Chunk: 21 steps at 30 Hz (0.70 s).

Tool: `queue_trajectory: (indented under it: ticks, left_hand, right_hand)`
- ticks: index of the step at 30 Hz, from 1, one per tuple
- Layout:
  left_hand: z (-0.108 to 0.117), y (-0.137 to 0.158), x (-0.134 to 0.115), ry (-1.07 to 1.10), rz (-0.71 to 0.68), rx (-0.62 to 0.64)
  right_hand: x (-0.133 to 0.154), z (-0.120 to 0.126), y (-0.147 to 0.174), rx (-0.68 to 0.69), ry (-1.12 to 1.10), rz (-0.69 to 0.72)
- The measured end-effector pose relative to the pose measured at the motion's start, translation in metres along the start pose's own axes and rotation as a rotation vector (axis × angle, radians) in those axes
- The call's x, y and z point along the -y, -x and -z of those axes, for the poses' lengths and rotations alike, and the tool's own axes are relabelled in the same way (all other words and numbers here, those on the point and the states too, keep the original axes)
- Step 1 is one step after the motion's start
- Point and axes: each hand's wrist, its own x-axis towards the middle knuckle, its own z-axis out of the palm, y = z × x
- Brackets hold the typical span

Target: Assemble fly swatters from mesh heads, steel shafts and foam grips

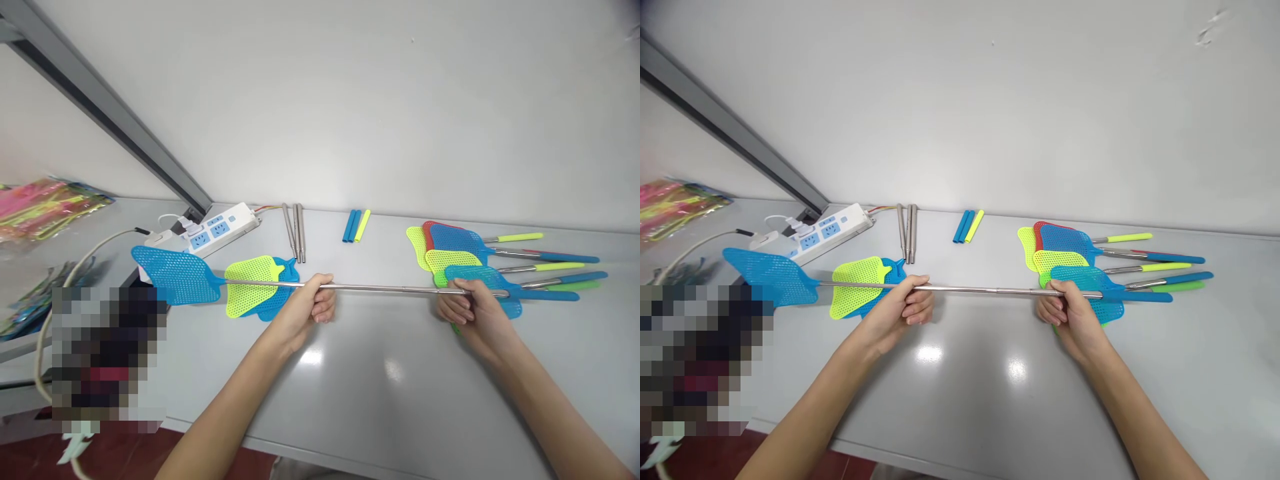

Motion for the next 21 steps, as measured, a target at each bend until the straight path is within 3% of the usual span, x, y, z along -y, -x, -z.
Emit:
queue_trajectory:
  ticks: [21]
  left_hand:
    - [-0.012,-0.002,0.017,-0.103,-0.040,0.115]
  right_hand:
    - [-0.015,-0.015,0.006,0.158,0.049,-0.064]
